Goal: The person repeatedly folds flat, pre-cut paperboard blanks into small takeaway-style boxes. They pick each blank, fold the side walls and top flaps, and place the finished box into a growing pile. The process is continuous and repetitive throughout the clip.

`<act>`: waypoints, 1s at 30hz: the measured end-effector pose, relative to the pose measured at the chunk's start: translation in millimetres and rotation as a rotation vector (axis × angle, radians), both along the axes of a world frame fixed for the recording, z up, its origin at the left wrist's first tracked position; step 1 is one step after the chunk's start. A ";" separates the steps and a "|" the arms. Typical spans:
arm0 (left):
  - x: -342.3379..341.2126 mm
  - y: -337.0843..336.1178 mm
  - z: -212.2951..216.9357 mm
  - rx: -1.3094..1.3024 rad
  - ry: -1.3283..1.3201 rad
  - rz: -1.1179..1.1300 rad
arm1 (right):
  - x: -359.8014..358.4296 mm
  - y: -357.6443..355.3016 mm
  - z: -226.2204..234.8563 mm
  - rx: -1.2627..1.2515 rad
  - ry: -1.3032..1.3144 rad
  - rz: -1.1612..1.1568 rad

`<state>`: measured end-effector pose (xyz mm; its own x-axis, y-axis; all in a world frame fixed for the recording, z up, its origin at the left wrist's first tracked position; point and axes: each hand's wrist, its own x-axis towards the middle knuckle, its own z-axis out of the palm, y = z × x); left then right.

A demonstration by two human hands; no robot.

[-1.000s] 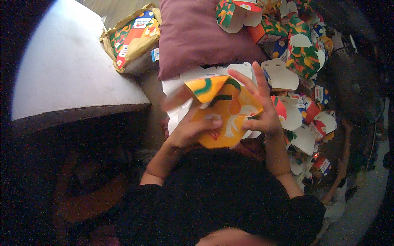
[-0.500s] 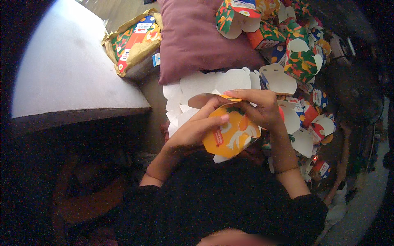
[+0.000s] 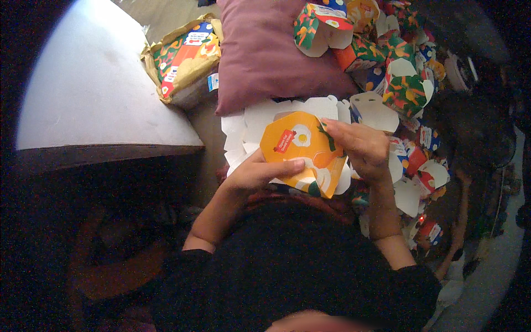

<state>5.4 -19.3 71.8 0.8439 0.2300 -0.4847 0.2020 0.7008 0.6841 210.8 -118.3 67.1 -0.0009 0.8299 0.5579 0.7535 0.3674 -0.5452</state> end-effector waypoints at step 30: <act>5.7 8.8 -30.8 1.012 -0.405 0.158 | 28.9 -104.9 61.5 -0.369 0.265 -0.357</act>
<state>11.1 -10.5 41.0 0.8239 0.4843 0.2943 -0.2093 -0.2226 0.9522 239.6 -223.2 128.6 0.4154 0.8928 0.1742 0.6160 -0.1352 -0.7760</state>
